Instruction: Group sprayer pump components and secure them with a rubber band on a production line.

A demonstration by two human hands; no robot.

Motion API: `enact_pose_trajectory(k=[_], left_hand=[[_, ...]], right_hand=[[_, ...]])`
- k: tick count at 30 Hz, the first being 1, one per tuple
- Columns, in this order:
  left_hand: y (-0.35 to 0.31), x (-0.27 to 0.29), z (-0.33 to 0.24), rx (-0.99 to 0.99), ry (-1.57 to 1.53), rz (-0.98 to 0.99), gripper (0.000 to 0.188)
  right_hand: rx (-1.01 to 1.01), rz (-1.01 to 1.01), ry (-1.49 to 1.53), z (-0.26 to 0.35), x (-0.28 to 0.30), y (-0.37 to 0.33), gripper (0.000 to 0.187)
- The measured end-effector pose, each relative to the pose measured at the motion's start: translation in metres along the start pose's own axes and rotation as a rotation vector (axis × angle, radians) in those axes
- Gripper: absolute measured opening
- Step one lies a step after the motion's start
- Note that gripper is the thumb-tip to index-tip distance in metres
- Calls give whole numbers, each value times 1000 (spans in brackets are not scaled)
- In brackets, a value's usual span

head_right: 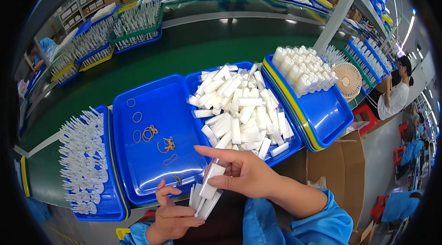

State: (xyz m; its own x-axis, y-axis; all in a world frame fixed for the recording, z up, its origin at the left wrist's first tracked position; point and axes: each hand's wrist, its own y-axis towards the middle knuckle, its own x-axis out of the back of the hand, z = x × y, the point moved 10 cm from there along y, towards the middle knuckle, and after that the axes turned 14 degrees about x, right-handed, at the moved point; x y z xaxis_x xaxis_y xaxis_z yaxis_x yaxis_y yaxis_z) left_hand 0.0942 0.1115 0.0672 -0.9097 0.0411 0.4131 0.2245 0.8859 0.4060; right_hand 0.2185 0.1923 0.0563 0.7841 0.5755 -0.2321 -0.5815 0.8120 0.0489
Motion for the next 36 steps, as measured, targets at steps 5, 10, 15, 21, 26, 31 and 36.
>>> enact_pose_trajectory(k=[5,10,15,21,26,31,36], left_hand=[[-3,-2,-5,-56,-2,-4,19],[-7,3,-25,-272,-13,-2,11],[-6,5,-1,-10,-61,-29,18],[1,8,-4,-4,35,-17,20],[12,14,15,70,-143,-15,26],[3,25,30,144,-318,-149,31],[0,25,28,172,-324,-121,25]], right_hand=[[117,7,-198,2,-2,-9,60],[269,110,-319,19,-13,-14,59],[249,228,-506,31,-28,-15,58],[325,240,-511,15,-45,-19,57],[576,59,-1026,69,2,10,52],[452,-151,-1826,84,84,40,34],[495,-94,-1861,77,91,51,28]])
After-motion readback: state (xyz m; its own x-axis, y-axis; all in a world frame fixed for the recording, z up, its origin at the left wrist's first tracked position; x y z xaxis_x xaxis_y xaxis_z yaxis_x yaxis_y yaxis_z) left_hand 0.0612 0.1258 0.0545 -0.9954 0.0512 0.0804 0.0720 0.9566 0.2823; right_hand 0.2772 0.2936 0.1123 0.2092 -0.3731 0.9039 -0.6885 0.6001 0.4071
